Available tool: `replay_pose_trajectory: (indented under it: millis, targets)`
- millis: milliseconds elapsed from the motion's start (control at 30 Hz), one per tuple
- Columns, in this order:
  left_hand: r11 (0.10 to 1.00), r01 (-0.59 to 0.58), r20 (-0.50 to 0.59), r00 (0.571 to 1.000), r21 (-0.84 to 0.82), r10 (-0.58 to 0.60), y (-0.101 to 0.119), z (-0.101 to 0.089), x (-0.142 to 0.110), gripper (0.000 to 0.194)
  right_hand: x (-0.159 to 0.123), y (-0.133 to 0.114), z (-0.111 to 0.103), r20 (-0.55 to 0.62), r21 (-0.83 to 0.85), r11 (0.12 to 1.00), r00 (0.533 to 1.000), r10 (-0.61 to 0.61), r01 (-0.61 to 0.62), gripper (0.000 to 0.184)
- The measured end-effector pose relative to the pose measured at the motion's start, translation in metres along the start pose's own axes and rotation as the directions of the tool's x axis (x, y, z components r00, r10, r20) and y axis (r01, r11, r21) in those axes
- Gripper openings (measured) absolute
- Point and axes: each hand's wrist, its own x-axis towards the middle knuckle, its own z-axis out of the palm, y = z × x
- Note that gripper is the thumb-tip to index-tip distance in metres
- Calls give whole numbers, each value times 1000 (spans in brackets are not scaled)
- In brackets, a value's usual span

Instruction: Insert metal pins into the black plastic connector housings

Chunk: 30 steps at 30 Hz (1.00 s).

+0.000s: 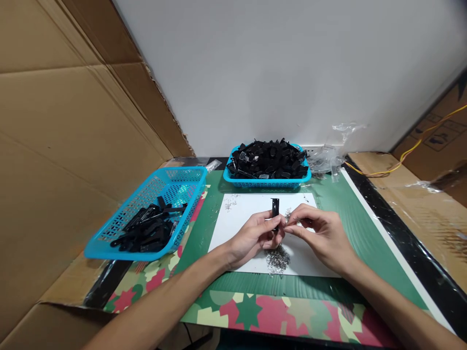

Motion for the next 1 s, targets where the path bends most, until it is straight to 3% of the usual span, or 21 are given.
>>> replay_pose_trajectory:
  millis: [300,567,733,1000]
  targets:
    - [988,-21,11,1000,153,20,-1,-2,0,42,1,-1,-2,36,-91,993,996,-76,79,14]
    - [972,-114,-42,991,205,125,-2,-3,3,40,2,-2,0,31,-117,993,999,18,-14,12]
    - [932,-166,-96,974,322,207,-4,-2,1,38,2,-3,1,9,-124,990,997,71,-69,14]
    - [923,-184,-64,974,337,217,-4,0,0,39,4,1,-1,20,-81,987,990,140,-138,17]
